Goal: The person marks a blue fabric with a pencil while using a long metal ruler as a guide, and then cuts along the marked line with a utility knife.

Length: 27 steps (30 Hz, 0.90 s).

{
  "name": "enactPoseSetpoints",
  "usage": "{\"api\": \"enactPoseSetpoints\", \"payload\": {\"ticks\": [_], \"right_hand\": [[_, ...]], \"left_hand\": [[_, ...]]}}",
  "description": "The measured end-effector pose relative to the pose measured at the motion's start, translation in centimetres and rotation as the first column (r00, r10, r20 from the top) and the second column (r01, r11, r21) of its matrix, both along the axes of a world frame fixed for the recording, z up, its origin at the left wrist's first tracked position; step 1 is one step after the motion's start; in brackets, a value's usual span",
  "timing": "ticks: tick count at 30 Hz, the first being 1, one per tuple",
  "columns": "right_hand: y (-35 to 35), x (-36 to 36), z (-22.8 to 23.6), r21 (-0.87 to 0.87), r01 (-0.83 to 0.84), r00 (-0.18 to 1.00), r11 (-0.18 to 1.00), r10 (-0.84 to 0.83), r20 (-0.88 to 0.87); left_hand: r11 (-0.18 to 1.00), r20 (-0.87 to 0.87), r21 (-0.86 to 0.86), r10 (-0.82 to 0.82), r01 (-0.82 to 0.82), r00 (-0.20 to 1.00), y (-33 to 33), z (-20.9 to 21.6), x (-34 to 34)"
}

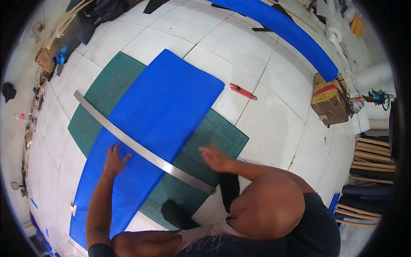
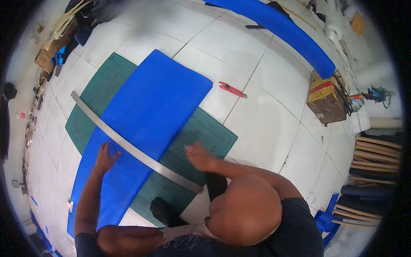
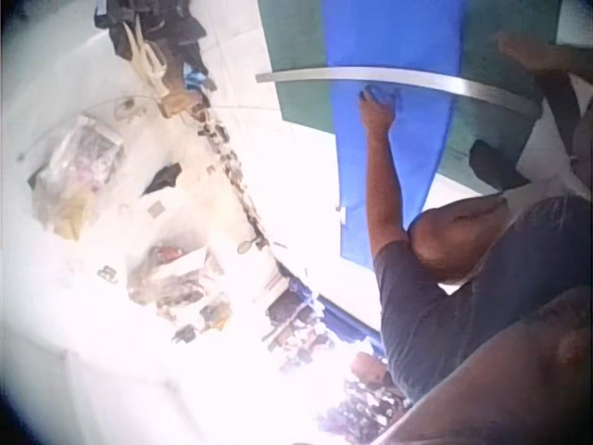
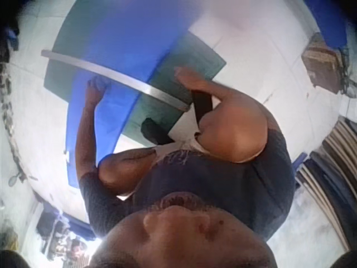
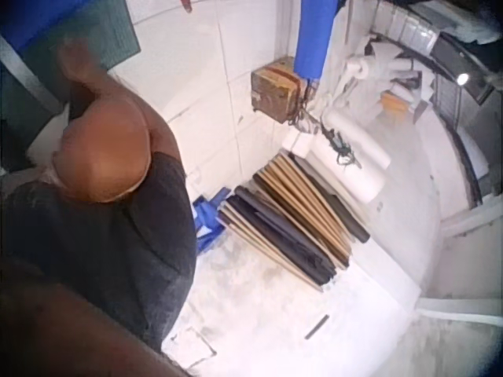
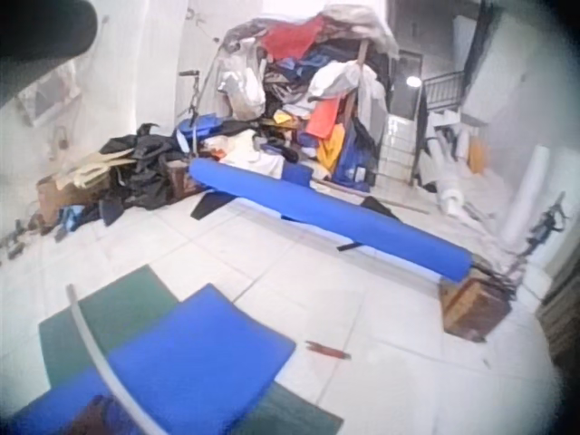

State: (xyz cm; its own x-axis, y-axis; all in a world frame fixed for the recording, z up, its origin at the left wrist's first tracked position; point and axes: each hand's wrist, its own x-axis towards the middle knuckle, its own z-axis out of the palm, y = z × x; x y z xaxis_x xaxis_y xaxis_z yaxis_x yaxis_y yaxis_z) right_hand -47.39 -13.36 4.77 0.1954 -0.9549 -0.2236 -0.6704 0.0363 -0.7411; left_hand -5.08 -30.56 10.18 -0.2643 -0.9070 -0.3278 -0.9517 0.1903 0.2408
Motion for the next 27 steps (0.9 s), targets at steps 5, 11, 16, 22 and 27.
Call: {"api": "enactPoseSetpoints", "payload": {"ticks": [5, 11, 16, 22, 27], "right_hand": [[-0.8, -13.6, 1.0, -0.175, 0.359, 0.85, 0.917, -0.398, -0.345], [-5.0, -21.7, -0.2, -0.194, 0.622, 0.75, 0.759, -0.648, -0.133], [-12.2, -25.5, 0.7, -0.238, 0.279, 0.711, 0.93, -0.367, -0.6], [-16.1, -23.4, 4.5, -0.018, 0.324, 0.809, 0.946, -0.287, -0.513], [-19.1, -16.0, 12.4, -0.484, -0.25, 0.732, 0.839, -0.163, -0.662]], "left_hand": [[0.995, -0.041, 0.067, -0.069, 0.071, 0.997, 2.3, -1.9, 1.1], [1.0, -0.067, 0.009, 0.005, -0.005, 0.998, 4.0, -2.0, 3.1], [0.999, 0.008, -0.042, 0.023, -0.023, 1.0, 3.8, -1.1, 4.7], [0.981, -0.149, -0.153, 0.098, -0.12, 0.984, 0.7, 5.8, 0.8], [0.996, -0.386, -0.083, -0.003, -0.032, 0.922, -1.9, 14.7, -7.7]]}}
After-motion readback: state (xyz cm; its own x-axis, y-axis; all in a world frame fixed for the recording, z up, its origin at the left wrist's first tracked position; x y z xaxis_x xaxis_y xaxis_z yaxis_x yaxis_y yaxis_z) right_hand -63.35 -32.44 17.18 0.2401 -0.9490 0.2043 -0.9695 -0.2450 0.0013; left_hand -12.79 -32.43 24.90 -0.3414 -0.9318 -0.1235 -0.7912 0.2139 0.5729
